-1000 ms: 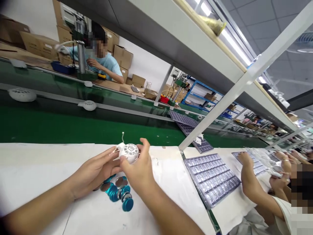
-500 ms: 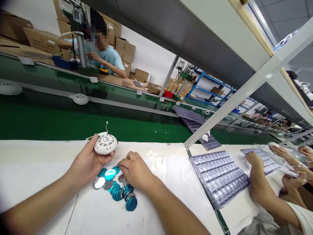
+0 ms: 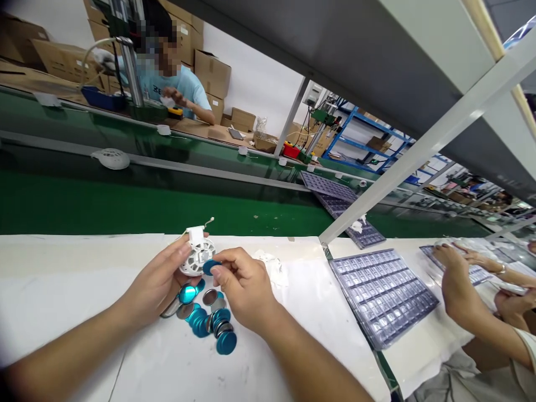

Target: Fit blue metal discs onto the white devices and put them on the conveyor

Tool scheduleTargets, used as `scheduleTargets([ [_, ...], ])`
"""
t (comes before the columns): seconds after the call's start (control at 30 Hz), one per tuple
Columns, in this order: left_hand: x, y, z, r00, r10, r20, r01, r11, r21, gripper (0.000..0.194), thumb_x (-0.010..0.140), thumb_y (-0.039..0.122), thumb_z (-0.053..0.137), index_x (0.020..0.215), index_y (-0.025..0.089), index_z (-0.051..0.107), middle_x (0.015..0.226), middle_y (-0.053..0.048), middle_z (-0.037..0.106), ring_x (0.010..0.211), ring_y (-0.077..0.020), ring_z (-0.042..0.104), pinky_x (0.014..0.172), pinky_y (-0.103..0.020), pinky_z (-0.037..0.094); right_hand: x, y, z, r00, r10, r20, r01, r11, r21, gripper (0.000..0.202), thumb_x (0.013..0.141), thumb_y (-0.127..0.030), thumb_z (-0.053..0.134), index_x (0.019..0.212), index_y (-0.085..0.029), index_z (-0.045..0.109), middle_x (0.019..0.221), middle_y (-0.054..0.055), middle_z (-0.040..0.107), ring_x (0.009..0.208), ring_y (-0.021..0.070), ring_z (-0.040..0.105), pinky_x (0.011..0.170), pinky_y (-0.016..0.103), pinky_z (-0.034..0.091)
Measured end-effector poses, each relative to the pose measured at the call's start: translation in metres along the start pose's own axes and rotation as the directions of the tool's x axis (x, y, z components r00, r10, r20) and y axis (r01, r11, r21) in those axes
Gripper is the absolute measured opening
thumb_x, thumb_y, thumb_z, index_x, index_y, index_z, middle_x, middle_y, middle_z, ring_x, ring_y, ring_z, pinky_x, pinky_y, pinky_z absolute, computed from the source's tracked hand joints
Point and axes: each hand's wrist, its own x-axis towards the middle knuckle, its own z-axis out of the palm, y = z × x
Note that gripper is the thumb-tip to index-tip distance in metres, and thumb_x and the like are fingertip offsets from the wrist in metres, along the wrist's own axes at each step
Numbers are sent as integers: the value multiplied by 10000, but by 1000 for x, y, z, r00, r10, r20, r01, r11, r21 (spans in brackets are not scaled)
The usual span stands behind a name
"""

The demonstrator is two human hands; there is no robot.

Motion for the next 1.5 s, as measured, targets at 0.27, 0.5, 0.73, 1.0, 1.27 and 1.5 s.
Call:
scheduleTargets([
  [0.27,-9,7,9,981,-175,84,156,968,195,489,864,593,589,1231,280,504,691,34,563,497,-147,544,298,-168,303,3,-6,5,999,30,-44,-31,999,-24,97,858,-225,660,937,-246,713,702,-32,683,522,120,624,495,232,523],
  [0.5,-8,6,8,980,-175,93,152,965,213,507,893,601,542,1265,262,482,674,41,515,509,-150,533,315,-178,299,2,-7,6,998,35,-46,-37,998,-42,90,857,-224,654,933,-240,700,693,-32,675,542,121,615,513,225,505],
  [0.73,-11,11,7,957,-217,193,164,951,261,544,917,582,523,1386,361,357,857,4,560,688,-187,624,389,-183,306,8,-1,-4,975,214,-61,-219,970,-104,289,808,-313,740,1018,-254,551,562,-113,470,509,104,469,506,215,373],
  [1.0,-16,-4,2,948,-134,288,62,967,245,741,858,582,591,1420,189,312,677,-25,660,563,-188,596,491,-269,441,3,-7,7,930,248,272,-329,891,313,574,839,-546,668,1257,-227,438,829,5,627,569,137,615,518,247,481],
  [1.27,-28,0,13,960,-122,252,85,985,151,886,775,586,690,1467,200,295,789,-27,637,634,-197,598,492,-276,475,-10,-18,23,945,243,219,-325,784,529,550,763,-542,735,1148,-199,544,746,-23,582,493,106,570,456,229,510],
  [1.5,-29,6,14,978,-66,200,32,985,169,646,754,575,712,1285,251,540,892,-14,544,628,-141,517,521,-257,439,-13,-17,23,959,151,239,-259,809,527,521,812,-469,734,1220,-223,522,848,0,580,646,114,549,588,231,483],
])
